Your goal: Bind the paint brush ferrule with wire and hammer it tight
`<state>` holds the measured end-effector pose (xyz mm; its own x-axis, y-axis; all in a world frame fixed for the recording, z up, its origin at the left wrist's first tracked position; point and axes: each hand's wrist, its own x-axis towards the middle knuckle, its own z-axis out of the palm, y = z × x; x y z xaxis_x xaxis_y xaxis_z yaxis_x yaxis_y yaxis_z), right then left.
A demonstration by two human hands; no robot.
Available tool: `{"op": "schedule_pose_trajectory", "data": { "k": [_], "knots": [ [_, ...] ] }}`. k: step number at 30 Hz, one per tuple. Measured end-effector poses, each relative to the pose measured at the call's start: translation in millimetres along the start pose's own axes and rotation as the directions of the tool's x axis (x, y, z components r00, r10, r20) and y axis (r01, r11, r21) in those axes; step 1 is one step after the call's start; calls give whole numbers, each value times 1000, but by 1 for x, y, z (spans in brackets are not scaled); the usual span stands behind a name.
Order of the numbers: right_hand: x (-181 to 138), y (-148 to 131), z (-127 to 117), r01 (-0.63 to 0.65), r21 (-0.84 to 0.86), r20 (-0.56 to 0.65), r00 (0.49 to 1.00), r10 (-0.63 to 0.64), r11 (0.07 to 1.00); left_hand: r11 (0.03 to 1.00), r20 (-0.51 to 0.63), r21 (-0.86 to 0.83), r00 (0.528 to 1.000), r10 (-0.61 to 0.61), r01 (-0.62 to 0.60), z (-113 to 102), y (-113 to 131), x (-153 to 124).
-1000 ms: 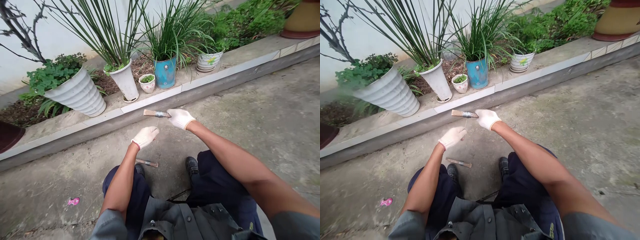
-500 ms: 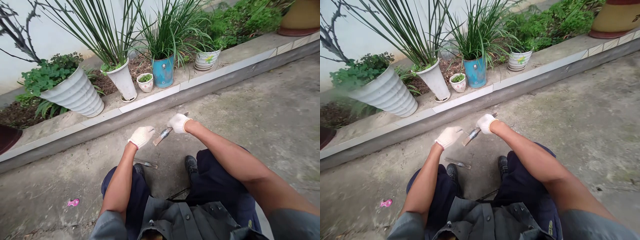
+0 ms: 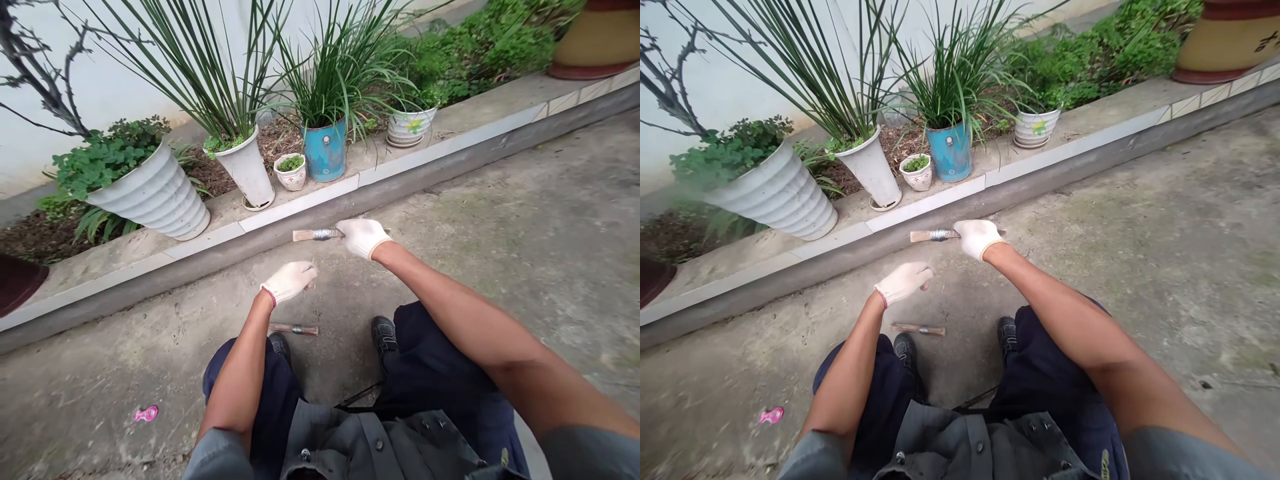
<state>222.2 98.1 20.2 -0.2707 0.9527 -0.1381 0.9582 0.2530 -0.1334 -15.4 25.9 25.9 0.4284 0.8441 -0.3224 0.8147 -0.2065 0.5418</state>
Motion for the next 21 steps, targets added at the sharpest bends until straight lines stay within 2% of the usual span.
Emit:
{"op": "schedule_pose_trajectory", "data": {
  "k": [2, 5, 8, 10, 12, 14, 15, 17, 21],
  "knots": [
    [-2, 0, 0, 17, -102, 22, 1000, -15, 995, 999, 7, 51, 1000, -1, 1, 2, -1, 1],
    [-8, -3, 1, 69, -220, 140, 989, -38, 973, 992, -39, 123, 999, 27, -22, 0, -2, 1],
    [-15, -7, 2, 210, -265, 270, 953, -137, 941, 982, -64, 180, 995, 76, -63, -3, 0, 1],
    [-18, -6, 5, 346, -192, 363, 894, -261, 919, 980, -73, 179, 992, 100, -86, -5, 0, 1],
    [-20, -3, 6, 452, -50, 426, 816, -391, 890, 984, -81, 149, 991, 109, -96, -6, 0, 0],
    [-20, 0, 5, 494, 96, 411, 771, -486, 864, 989, -87, 98, 988, 124, -115, -6, 0, 0],
    [-20, 1, 4, 496, 153, 371, 773, -515, 855, 989, -89, 69, 986, 139, -134, -7, -1, 0],
    [-18, 3, 1, 459, 216, 263, 823, -504, 862, 985, -105, -11, 980, 169, -171, -8, -2, 1],
    [-10, 2, -2, 315, 242, 99, 933, -347, 918, 985, -145, -146, 987, 66, -88, -8, -2, 2]
  ]
}}
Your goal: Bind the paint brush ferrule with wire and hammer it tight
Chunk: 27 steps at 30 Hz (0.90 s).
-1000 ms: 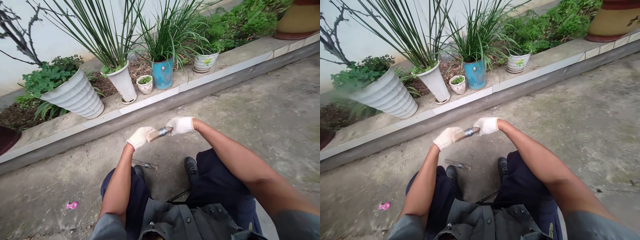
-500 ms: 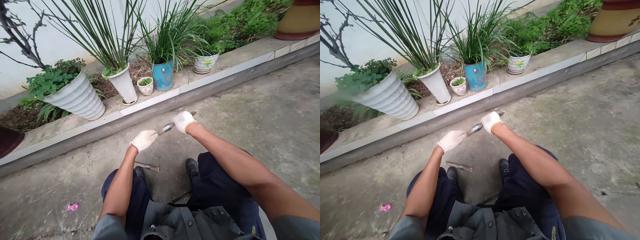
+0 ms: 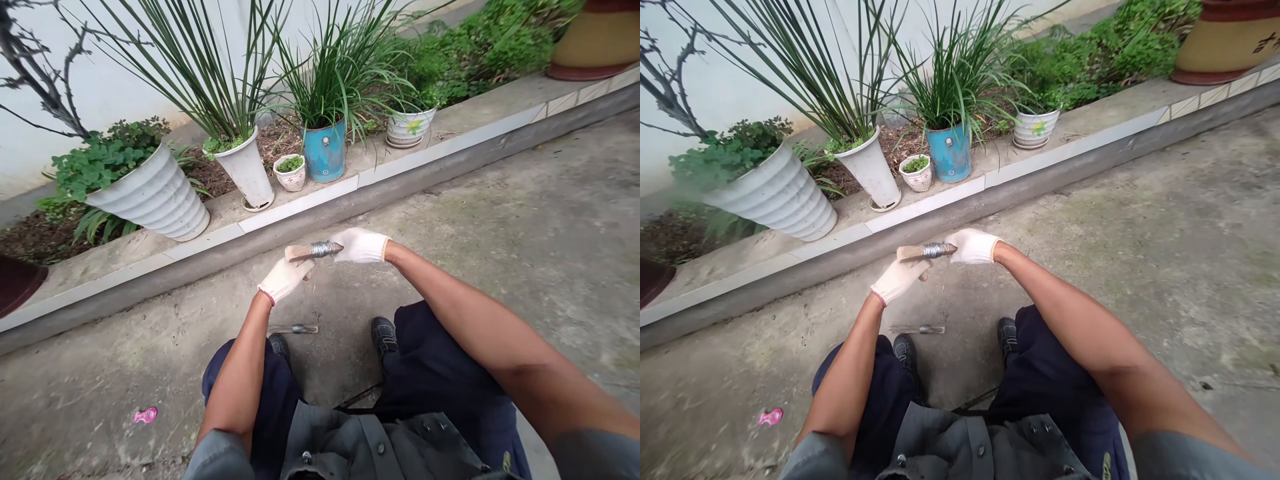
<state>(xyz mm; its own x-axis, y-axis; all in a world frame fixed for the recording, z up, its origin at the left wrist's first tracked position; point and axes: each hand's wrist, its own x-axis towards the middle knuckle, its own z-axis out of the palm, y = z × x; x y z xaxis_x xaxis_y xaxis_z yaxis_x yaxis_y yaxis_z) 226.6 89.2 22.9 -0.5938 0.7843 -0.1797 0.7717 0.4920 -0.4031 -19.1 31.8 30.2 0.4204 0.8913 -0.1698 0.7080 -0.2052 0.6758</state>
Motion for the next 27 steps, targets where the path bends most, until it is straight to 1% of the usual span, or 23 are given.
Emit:
{"op": "schedule_pose_trajectory", "data": {
  "k": [1, 3, 6, 7, 9, 11, 12, 14, 15, 17, 18, 20, 22, 24, 27],
  "knots": [
    [2, 0, 0, -42, 2, -32, 999, 42, 999, 1000, 2, 8, 1000, -29, 29, 1, 1, 0],
    [5, 1, 0, -139, -10, -82, 987, 137, 990, 998, 23, 55, 999, -45, 44, 3, 2, -1],
    [7, 3, 1, -285, -87, -140, 952, 272, 954, 993, 58, 107, 996, -63, 56, 8, 3, -2],
    [7, 3, 1, -311, -131, -164, 943, 289, 941, 991, 69, 119, 995, -69, 61, 9, 3, -2],
    [6, 3, 2, -326, -225, -220, 935, 278, 918, 988, 97, 142, 992, -75, 61, 11, 3, -2],
    [5, -1, 3, -326, -307, -232, 937, 262, 894, 984, 125, 173, 990, -66, 43, 12, 2, -2],
    [4, -3, 3, -322, -342, -210, 942, 262, 883, 980, 129, 197, 990, -62, 36, 11, 2, -2],
    [3, -10, 4, -292, -412, -114, 956, 269, 863, 965, 122, 261, 991, -51, 17, 10, 1, -1],
    [2, -13, 5, -258, -447, -52, 963, 263, 857, 955, 114, 296, 993, -43, 7, 9, 1, -2],
    [1, -16, 6, -142, -488, 79, 975, 206, 861, 940, 106, 342, 994, -22, -16, 7, 0, -2],
    [0, -16, 7, -72, -487, 143, 976, 161, 871, 937, 106, 348, 994, -10, -27, 7, 0, -3],
    [-1, -13, 7, 52, -428, 250, 966, 63, 902, 943, 103, 330, 995, 6, -40, 5, 2, -4],
    [-4, -6, 5, 113, -321, 306, 952, -10, 940, 959, 100, 278, 995, 22, -49, 2, 4, -5],
    [-7, 0, 1, 105, -208, 290, 956, -41, 973, 979, 91, 192, 995, 45, -62, -3, 7, -6],
    [-12, 3, -6, 57, -1, 187, 981, -56, 998, 993, 62, 68, 994, 90, -94, -9, 9, -6]
  ]
}}
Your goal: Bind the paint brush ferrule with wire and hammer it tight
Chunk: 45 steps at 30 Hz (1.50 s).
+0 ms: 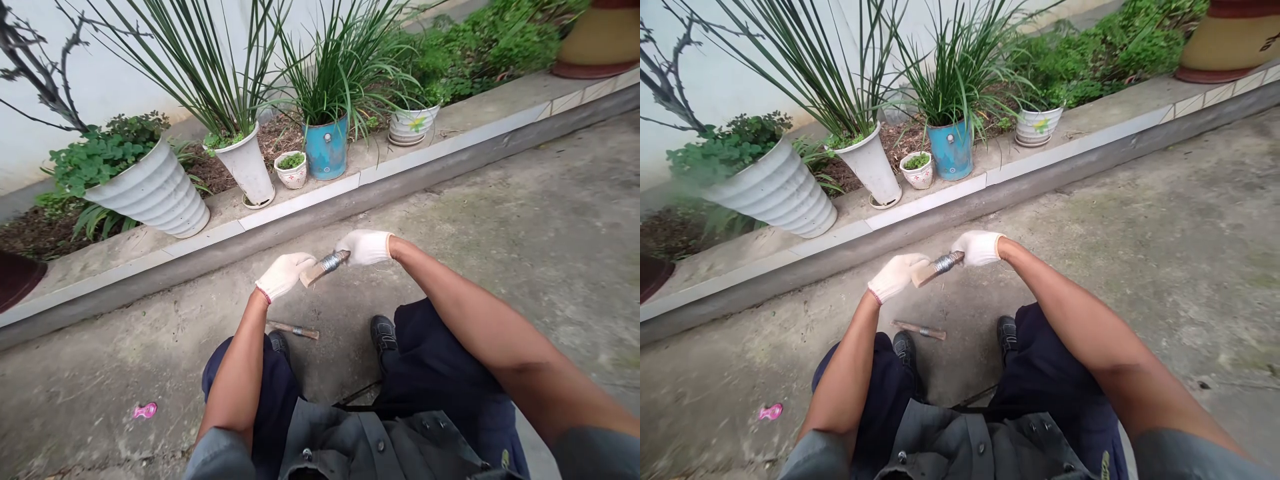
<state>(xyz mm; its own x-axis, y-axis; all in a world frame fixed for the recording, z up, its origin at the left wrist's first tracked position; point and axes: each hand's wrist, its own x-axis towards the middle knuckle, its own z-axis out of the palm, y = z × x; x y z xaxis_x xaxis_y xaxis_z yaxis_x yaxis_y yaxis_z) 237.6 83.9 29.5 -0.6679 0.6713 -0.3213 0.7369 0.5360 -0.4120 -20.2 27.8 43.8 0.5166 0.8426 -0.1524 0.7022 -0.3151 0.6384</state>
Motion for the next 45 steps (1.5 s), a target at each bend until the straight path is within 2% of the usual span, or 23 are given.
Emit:
{"op": "schedule_pose_trajectory", "data": {
  "k": [3, 5, 7, 10, 12, 14, 16, 18, 21, 23, 27, 29, 31, 34, 36, 38, 41, 45],
  "knots": [
    [-1, -3, -4, 29, 228, -96, 995, -7, 973, 997, -14, -61, 999, -47, 46, 0, 2, 0],
    [2, -5, -5, 17, 286, -163, 986, 32, 958, 994, -7, -71, 997, -82, 81, 3, 4, -1],
    [7, -5, -5, -82, 230, -231, 963, 136, 970, 995, 5, -55, 997, -83, 83, 6, 6, -2],
    [13, -3, -4, -314, 33, -302, 902, 309, 949, 995, 33, 4, 995, -99, 99, 9, 7, -2],
    [14, 0, -3, -399, -102, -349, 872, 343, 911, 991, 38, 61, 992, -122, 120, 11, 6, -1],
    [14, 1, 0, -413, -210, -377, 870, 317, 886, 985, 30, 112, 991, -133, 129, 12, 3, 1],
    [14, -2, 3, -396, -297, -330, 897, 296, 869, 978, 17, 169, 991, -130, 126, 13, 2, 2],
    [14, -8, 7, -362, -372, -217, 929, 299, 855, 966, 10, 235, 994, -111, 105, 14, 1, 3],
    [14, -18, 12, -244, -442, -71, 969, 237, 863, 958, 11, 278, 996, -83, 76, 14, 2, 2],
    [11, -20, 13, -141, -431, 3, 987, 158, 891, 967, 5, 242, 997, -80, 77, 13, 4, 1],
    [2, -9, 10, 23, -206, 94, 996, -3, 978, 990, -28, 89, 994, -109, 112, 7, 6, -1],
    [-3, -3, 6, 59, -11, 48, 997, -58, 998, 995, -56, 18, 994, -93, 94, 3, 5, -1],
    [-5, 1, 2, 63, 159, -41, 998, -57, 985, 997, -84, -34, 994, -70, 67, 1, 5, 0],
    [0, 2, -1, -30, 220, -190, 979, 73, 975, 996, -97, -61, 993, -66, 60, 1, 6, 0],
    [6, 1, 0, -156, 136, -250, 950, 186, 978, 996, -86, -63, 993, -75, 70, 4, 6, 0],
    [12, 0, 2, -269, 34, -262, 927, 269, 962, 995, -64, -53, 994, -92, 89, 8, 6, 1],
    [15, -2, 5, -357, -72, -272, 905, 326, 931, 992, -28, -6, 992, -123, 123, 15, 4, 2],
    [13, -6, 7, -393, -178, -314, 892, 326, 902, 989, 47, 27, 988, -146, 145, 23, -1, 5]
  ]
}}
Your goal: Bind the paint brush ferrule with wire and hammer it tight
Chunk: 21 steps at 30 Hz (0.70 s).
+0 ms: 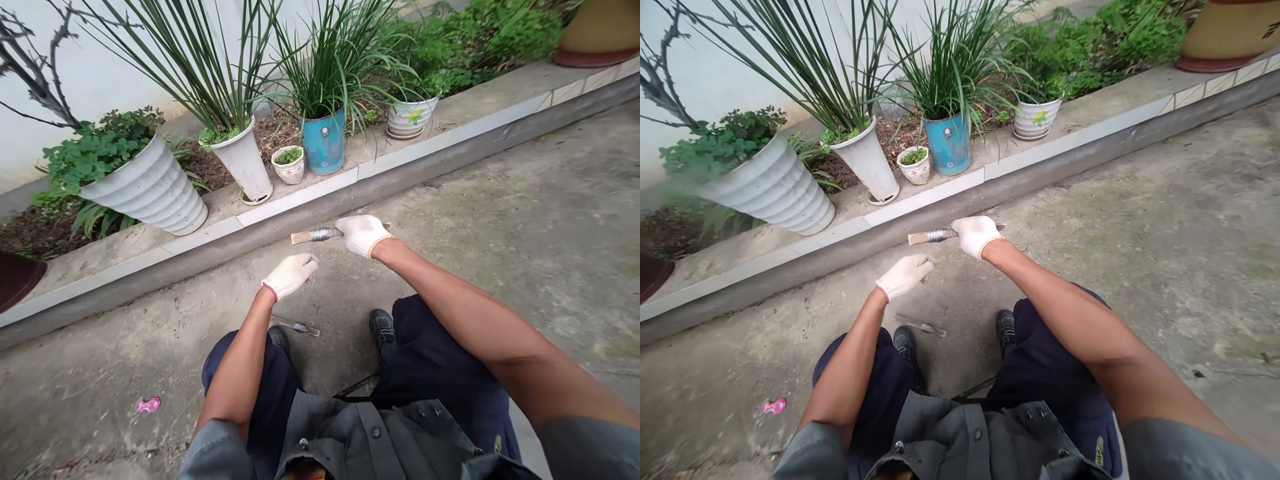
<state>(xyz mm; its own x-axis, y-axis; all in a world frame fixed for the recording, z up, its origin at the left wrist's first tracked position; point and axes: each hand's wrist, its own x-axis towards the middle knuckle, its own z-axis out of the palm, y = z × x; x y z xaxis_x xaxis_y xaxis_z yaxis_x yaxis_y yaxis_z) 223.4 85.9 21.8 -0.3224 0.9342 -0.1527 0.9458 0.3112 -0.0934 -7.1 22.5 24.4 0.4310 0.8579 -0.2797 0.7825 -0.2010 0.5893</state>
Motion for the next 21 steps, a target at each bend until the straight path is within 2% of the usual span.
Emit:
{"op": "schedule_pose_trajectory", "data": {
  "k": [4, 7, 10, 13, 15, 17, 19, 21],
  "knots": [
    [-2, -2, 0, 16, -60, -15, 1000, -17, 998, 999, 57, 43, 998, 14, -16, 5, -5, 4],
    [-3, -8, -1, 1, -131, 18, 1000, 1, 991, 987, 44, 158, 999, 28, -35, 9, -9, 6],
    [-5, -15, -3, 49, -239, 127, 992, -18, 970, 950, -13, 310, 999, 42, -36, 13, -12, 7],
    [-7, -16, -3, 214, -255, 295, 946, -135, 943, 935, -42, 353, 998, 48, -30, 12, -11, 6],
    [-8, -9, 0, 324, -155, 377, 892, -247, 933, 955, -46, 297, 998, 31, -16, 7, -9, 4],
    [-8, 2, 2, 383, -5, 397, 849, -350, 924, 980, -37, 200, 999, 24, -16, 0, -7, 1],
    [-10, 14, 3, 384, 165, 348, 839, -418, 908, 995, -41, 89, 998, 55, -51, -8, -5, -2],
    [-11, 21, 0, 339, 358, 258, 860, -441, 870, 997, -71, -14, 995, 69, -70, -14, -3, -5]
  ]
}}
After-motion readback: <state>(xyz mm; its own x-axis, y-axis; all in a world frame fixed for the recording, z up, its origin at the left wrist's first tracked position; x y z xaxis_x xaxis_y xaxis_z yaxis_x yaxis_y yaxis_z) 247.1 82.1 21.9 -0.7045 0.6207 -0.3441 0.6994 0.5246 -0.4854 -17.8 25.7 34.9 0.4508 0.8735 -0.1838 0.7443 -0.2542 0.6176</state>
